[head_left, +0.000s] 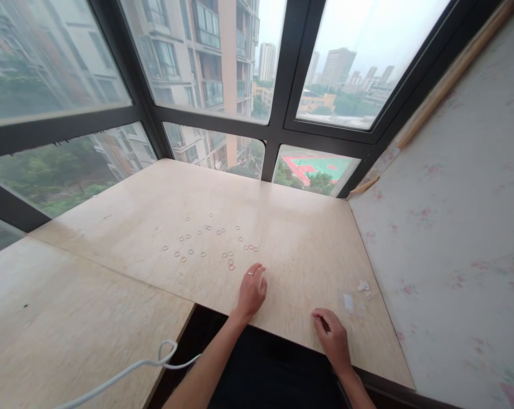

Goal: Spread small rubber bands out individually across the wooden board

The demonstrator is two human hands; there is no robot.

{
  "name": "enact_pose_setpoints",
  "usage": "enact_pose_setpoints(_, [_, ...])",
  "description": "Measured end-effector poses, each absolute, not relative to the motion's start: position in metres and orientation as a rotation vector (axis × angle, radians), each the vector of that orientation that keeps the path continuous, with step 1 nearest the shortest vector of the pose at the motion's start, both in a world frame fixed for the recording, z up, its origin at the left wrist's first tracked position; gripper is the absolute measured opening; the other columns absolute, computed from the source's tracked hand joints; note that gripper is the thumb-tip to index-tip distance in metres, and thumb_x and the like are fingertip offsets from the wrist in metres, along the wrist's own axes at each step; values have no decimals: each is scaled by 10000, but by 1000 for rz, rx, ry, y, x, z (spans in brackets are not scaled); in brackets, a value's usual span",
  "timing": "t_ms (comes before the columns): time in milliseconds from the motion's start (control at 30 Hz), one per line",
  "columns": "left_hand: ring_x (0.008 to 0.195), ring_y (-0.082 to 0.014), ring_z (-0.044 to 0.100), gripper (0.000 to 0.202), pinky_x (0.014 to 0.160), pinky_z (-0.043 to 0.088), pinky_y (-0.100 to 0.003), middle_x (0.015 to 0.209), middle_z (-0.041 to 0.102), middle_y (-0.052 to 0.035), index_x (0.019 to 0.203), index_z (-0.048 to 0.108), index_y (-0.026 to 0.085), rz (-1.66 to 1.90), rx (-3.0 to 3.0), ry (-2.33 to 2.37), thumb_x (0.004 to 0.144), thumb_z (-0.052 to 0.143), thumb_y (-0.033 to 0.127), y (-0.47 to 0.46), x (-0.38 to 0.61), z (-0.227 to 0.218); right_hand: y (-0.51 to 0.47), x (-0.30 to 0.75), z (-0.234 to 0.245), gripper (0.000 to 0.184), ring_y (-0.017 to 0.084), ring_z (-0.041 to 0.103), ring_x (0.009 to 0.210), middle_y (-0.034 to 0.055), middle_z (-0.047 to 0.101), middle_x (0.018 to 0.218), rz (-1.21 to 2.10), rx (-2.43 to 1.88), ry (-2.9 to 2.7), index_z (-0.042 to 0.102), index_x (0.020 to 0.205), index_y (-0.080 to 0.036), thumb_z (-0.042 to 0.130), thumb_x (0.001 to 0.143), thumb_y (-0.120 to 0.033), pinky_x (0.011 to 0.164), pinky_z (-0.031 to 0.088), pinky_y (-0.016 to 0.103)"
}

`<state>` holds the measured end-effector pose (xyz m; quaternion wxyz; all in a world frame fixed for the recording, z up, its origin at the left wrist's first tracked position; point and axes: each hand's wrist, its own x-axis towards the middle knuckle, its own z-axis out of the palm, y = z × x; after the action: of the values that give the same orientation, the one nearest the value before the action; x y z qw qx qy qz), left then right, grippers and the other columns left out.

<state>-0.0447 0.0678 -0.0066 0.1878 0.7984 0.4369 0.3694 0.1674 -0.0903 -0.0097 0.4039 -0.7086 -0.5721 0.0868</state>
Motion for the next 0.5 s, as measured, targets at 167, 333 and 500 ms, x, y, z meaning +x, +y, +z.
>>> enact_pose_setpoints(167, [1149, -251, 517, 294, 1035, 388, -511, 1151, 602, -109, 1058, 614, 193, 905, 2277, 1008, 813, 483, 96, 22, -16, -6, -90, 166, -10, 187, 206, 603, 776, 76, 649, 813, 201, -1814, -1445, 633, 812, -186, 471, 864, -263, 702, 507, 337])
enact_pose_setpoints(333, [1208, -267, 480, 255, 1057, 352, -535, 1202, 592, -111, 1000, 645, 200, 851, 2373, 924, 830, 478, 109, 22, -18, -3, -87, 164, -8, 160, 186, 586, 769, 59, 634, 799, 177, -1784, -1420, 617, 810, -178, 465, 853, -206, 708, 489, 319])
enact_pose_setpoints(500, [1177, -269, 507, 219, 1037, 366, -527, 1172, 618, -102, 946, 668, 204, 839, 2373, 918, 835, 490, 142, 29, -19, -6, -85, 161, -4, 168, 176, 571, 766, 45, 619, 781, 159, -1819, -1352, 608, 793, -178, 446, 836, -167, 719, 471, 310])
